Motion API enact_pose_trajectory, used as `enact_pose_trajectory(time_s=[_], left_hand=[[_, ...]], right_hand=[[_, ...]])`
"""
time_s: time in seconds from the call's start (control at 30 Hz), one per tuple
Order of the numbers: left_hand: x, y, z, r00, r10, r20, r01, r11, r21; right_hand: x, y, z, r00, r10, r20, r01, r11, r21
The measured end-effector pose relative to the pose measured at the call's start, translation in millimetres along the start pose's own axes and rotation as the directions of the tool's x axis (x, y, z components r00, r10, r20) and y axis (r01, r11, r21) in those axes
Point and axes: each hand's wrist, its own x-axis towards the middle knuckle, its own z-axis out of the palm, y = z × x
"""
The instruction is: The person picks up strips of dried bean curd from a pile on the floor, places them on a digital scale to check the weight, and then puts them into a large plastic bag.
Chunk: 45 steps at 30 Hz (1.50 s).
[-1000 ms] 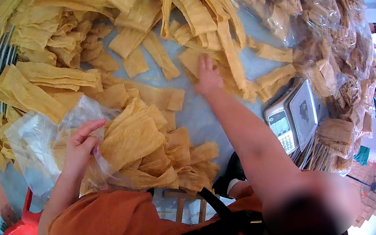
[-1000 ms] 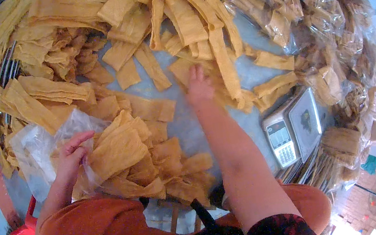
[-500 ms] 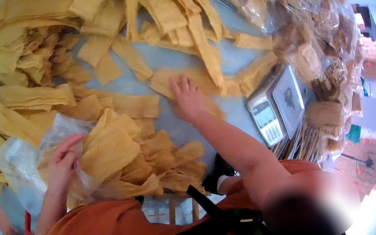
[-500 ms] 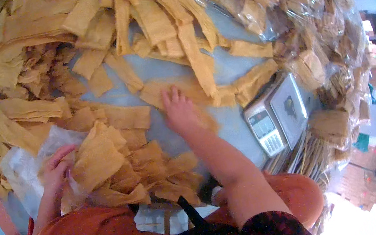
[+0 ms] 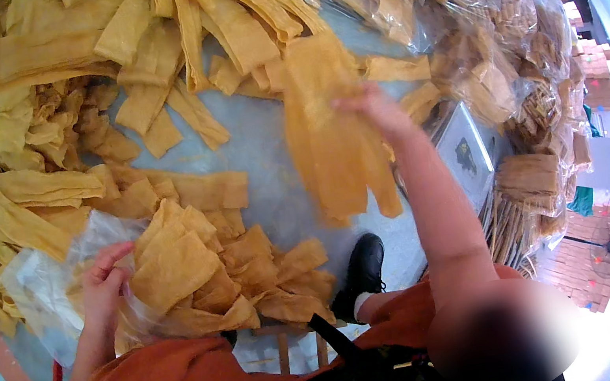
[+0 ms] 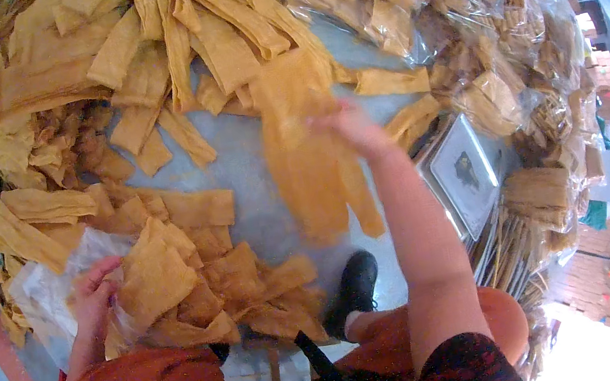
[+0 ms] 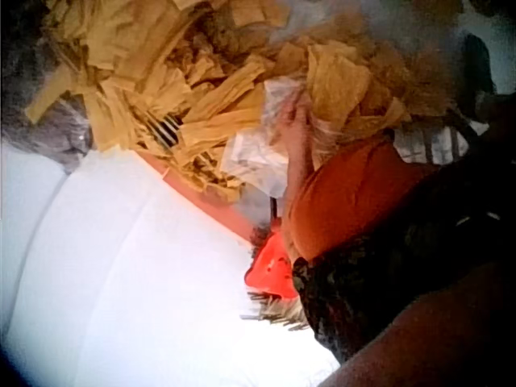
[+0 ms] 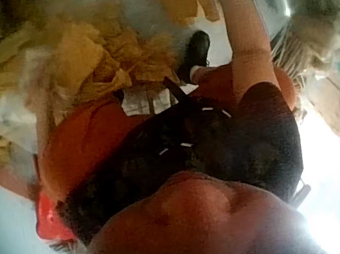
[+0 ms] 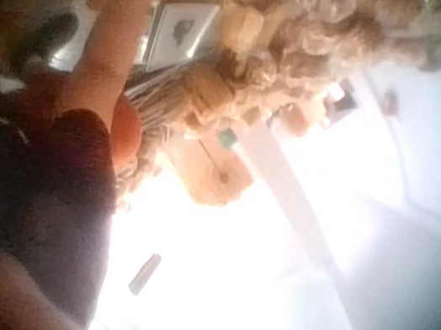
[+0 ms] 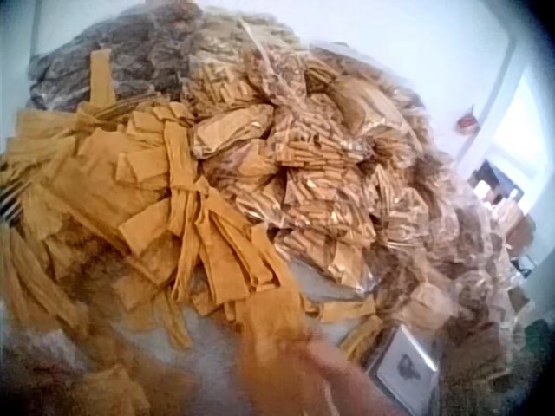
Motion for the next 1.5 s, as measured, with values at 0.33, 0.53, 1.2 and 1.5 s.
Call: enact_pose_trajectory(time_s=[0.33, 0.53, 1.2, 1.5], left_hand=[[5.0, -2.7, -0.8, 1.000, 0.011, 0.017, -0.012, 0.998, 0.068], [-13.0, 18.1, -2.3, 0.997, -0.042, 0.058, 0.038, 0.997, 0.064], [-76.2, 45.4, -37.3, 0.978, 0.206, 0.009, -0.190, 0.917, -0.350], [-76.1, 52.9, -32.4, 0.928, 0.330, 0.169, -0.300, 0.936, -0.183]], right_hand=[[122.2, 70.4, 49.0, 0.999, 0.001, -0.036, 0.010, 0.950, 0.312], [68.8, 67.6, 101.9, 0.927, 0.027, -0.375, 0.134, 0.908, 0.396], [-82.6, -151.8, 166.5, 0.750, -0.338, 0.568, 0.268, 0.941, 0.205], [-117.3, -98.1, 364.2, 0.403, -0.216, 0.890, 0.555, 0.830, -0.049]])
